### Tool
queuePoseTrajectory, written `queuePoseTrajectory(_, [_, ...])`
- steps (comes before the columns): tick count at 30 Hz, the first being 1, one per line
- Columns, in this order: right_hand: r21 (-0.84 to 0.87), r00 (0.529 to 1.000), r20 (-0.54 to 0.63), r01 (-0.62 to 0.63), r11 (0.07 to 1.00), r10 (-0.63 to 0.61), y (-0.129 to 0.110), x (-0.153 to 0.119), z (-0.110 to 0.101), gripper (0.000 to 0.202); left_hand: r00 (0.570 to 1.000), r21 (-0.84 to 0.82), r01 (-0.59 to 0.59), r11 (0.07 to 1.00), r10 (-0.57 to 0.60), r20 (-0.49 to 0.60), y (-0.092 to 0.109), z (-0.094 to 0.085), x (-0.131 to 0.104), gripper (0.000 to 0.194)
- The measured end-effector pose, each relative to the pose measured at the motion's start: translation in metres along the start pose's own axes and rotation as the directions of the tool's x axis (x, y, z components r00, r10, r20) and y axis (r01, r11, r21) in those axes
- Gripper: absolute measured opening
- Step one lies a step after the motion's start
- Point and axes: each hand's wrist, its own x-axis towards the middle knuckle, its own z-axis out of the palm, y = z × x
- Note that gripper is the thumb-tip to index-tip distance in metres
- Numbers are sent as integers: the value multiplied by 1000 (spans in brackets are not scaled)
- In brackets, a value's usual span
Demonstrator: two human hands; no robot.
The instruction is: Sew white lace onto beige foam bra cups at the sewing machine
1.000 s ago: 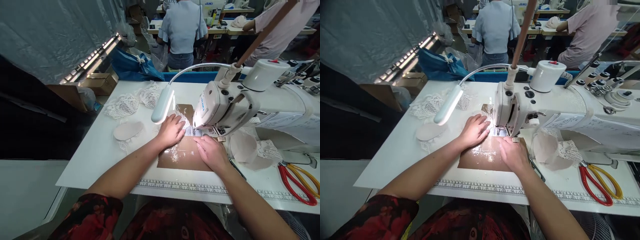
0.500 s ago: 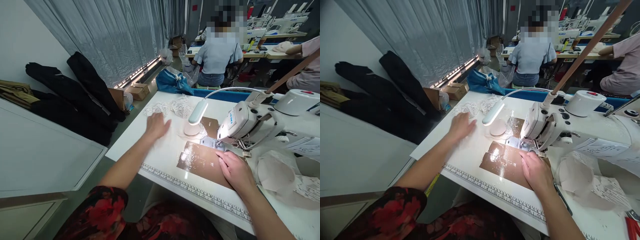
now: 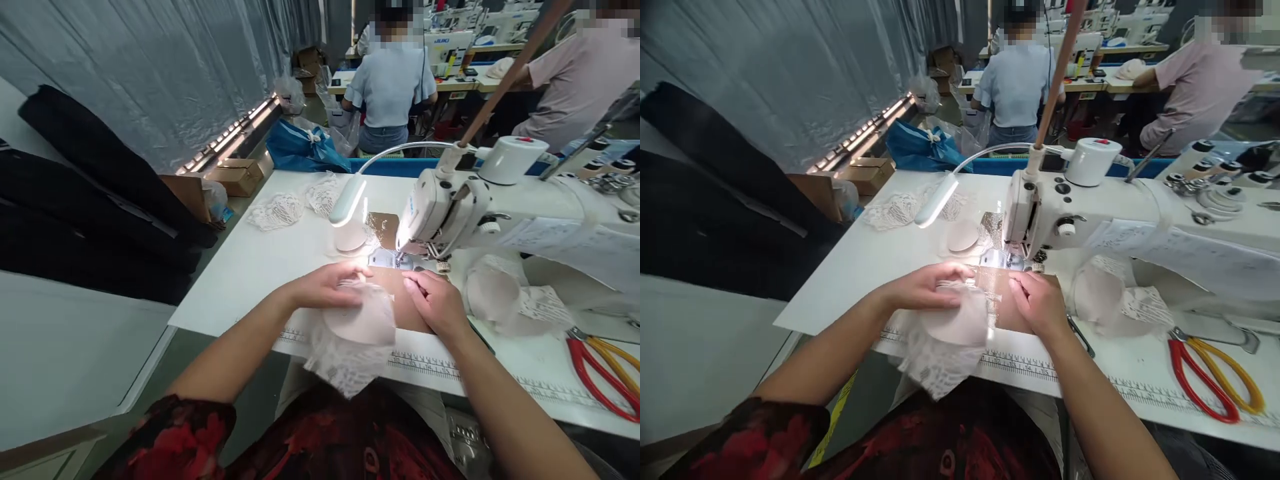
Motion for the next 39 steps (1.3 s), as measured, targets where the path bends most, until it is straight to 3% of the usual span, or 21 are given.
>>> queuePoseTrajectory(4, [118,994,53,89,989,-95,-3,-1,-6,29,1000,325,-26,945,25,9,-10,25,65,53])
queuePoseTrajectory(7, [41,971,180,154,987,-159,-3,0,-4,26,996,463,-20,886,56,-63,-18,30,89,45])
queuePoseTrajectory(12, [-7,967,221,128,992,-124,-2,2,1,22,970,571,109,814,39,-242,-22,20,93,29])
queuePoseTrajectory(15, [-19,967,231,118,993,-111,-3,2,0,21,945,656,81,750,151,-290,-13,22,85,28])
queuePoseTrajectory(18, [-76,963,245,135,988,-113,-3,2,-1,19,941,761,-78,643,300,-157,-3,34,76,25])
queuePoseTrajectory(21, [-134,970,225,126,983,-94,-2,2,0,18,951,790,-185,585,310,-7,-5,48,73,27])
queuePoseTrajectory(24, [-197,981,189,82,977,-44,0,2,2,20,944,812,-201,548,329,12,-15,53,72,28])
queuePoseTrajectory(30, [-314,964,262,41,948,46,-6,7,2,36,963,792,-201,576,263,53,-23,40,72,36])
queuePoseTrajectory(39, [-376,951,287,0,927,116,-11,12,5,31,952,784,-293,548,247,184,-29,18,87,52])
